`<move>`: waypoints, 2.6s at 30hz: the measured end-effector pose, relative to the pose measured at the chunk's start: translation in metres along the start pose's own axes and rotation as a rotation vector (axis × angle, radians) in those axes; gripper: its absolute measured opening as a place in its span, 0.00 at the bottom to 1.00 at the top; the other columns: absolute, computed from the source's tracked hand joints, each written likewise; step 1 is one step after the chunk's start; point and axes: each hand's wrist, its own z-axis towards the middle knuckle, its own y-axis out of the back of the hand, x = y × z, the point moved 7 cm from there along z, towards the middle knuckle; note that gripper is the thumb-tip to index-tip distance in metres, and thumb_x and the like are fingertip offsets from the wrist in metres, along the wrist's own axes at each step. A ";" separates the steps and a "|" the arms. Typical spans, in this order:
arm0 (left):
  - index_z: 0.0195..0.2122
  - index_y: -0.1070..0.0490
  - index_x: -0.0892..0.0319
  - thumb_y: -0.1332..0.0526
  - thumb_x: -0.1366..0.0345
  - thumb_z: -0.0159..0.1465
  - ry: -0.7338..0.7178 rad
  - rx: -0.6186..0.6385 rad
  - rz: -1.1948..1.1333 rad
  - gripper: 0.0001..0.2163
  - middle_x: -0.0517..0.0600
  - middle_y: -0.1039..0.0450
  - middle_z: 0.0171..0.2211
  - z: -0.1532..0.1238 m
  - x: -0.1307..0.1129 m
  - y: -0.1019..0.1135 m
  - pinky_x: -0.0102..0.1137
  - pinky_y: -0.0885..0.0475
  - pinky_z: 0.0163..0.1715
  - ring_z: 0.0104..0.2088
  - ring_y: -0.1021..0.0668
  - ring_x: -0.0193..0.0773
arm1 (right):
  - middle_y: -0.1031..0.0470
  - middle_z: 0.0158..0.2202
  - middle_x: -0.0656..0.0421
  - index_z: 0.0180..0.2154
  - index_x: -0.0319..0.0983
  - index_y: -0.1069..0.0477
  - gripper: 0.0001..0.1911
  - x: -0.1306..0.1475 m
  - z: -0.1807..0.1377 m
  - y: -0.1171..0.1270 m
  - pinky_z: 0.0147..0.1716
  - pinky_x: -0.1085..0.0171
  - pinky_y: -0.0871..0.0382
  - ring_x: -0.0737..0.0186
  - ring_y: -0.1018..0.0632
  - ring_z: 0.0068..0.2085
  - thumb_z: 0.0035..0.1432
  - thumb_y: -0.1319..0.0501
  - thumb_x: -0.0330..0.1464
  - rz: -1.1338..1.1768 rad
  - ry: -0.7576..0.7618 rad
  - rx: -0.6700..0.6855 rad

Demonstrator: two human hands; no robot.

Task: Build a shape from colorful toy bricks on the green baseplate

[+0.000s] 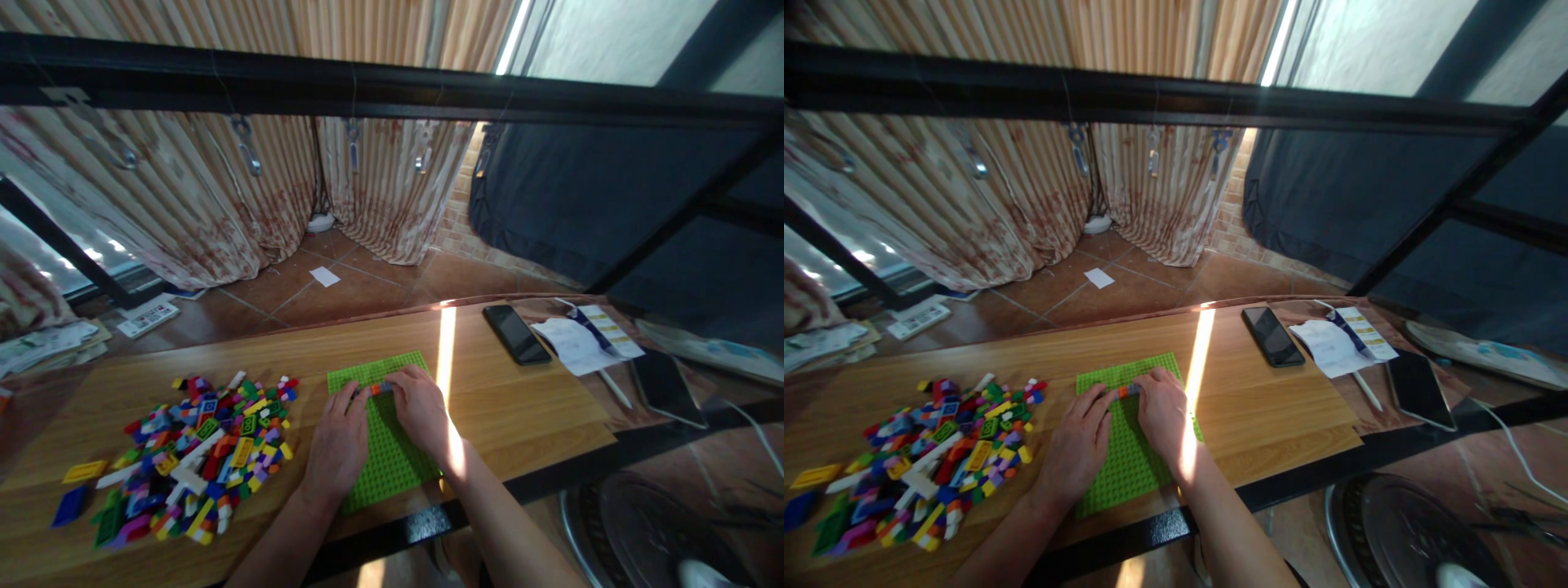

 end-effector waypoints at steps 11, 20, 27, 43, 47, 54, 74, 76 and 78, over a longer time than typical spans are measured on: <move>0.51 0.29 0.62 0.48 0.74 0.66 0.007 0.014 -0.017 0.15 0.58 0.27 0.50 0.000 0.001 -0.002 0.42 0.25 0.50 0.49 0.25 0.46 | 0.25 0.39 0.55 0.43 0.41 0.23 0.15 0.000 -0.001 0.001 0.48 0.62 0.35 0.59 0.27 0.45 0.65 0.49 0.28 0.012 -0.003 0.001; 0.52 0.30 0.62 0.48 0.74 0.65 -0.007 0.032 0.011 0.15 0.57 0.27 0.50 0.001 -0.002 -0.001 0.42 0.25 0.50 0.49 0.25 0.46 | 0.25 0.39 0.54 0.42 0.40 0.23 0.15 0.002 -0.001 0.003 0.47 0.62 0.35 0.59 0.27 0.46 0.66 0.49 0.28 0.000 -0.005 0.001; 0.52 0.30 0.62 0.48 0.74 0.65 -0.018 0.037 0.025 0.16 0.57 0.27 0.50 0.001 -0.001 -0.002 0.42 0.25 0.50 0.49 0.25 0.46 | 0.25 0.39 0.54 0.43 0.40 0.23 0.15 0.003 0.000 0.004 0.47 0.62 0.35 0.59 0.27 0.45 0.65 0.48 0.28 0.002 -0.021 0.015; 0.56 0.30 0.56 0.47 0.76 0.64 0.004 0.110 0.037 0.21 0.56 0.30 0.51 0.001 -0.002 -0.004 0.42 0.26 0.50 0.49 0.27 0.46 | 0.25 0.38 0.55 0.41 0.41 0.23 0.14 0.004 -0.001 0.004 0.47 0.62 0.35 0.59 0.27 0.45 0.65 0.47 0.30 -0.018 -0.011 0.003; 0.55 0.29 0.56 0.47 0.77 0.63 0.004 0.116 0.036 0.21 0.56 0.30 0.52 0.002 -0.002 -0.004 0.42 0.27 0.50 0.50 0.27 0.47 | 0.26 0.38 0.55 0.41 0.40 0.23 0.14 0.005 -0.001 0.005 0.47 0.62 0.35 0.59 0.27 0.44 0.65 0.48 0.28 -0.011 -0.003 -0.003; 0.54 0.28 0.58 0.45 0.77 0.63 -0.003 0.120 0.038 0.20 0.57 0.30 0.52 0.002 -0.004 -0.002 0.42 0.26 0.50 0.49 0.27 0.48 | 0.26 0.38 0.55 0.41 0.40 0.23 0.15 0.005 -0.002 0.005 0.47 0.63 0.35 0.60 0.27 0.45 0.65 0.48 0.28 -0.001 -0.005 -0.005; 0.56 0.29 0.57 0.45 0.79 0.61 0.008 0.183 0.142 0.22 0.57 0.30 0.52 0.004 -0.008 -0.006 0.40 0.27 0.50 0.50 0.29 0.48 | 0.25 0.36 0.55 0.36 0.40 0.20 0.14 -0.006 0.004 0.000 0.43 0.64 0.32 0.61 0.25 0.40 0.59 0.44 0.24 0.209 -0.056 -0.090; 0.55 0.29 0.57 0.46 0.79 0.61 0.007 0.187 0.159 0.23 0.57 0.31 0.52 0.003 -0.009 -0.007 0.41 0.27 0.50 0.50 0.29 0.48 | 0.24 0.36 0.55 0.35 0.39 0.20 0.14 -0.007 0.004 0.001 0.42 0.64 0.31 0.62 0.25 0.38 0.57 0.44 0.23 0.244 -0.068 -0.105; 0.55 0.29 0.58 0.46 0.80 0.61 0.012 0.193 0.170 0.23 0.58 0.31 0.52 0.002 -0.010 -0.009 0.41 0.27 0.50 0.51 0.29 0.48 | 0.24 0.35 0.55 0.35 0.39 0.20 0.14 -0.008 0.004 0.001 0.42 0.64 0.31 0.62 0.25 0.38 0.57 0.44 0.22 0.262 -0.076 -0.118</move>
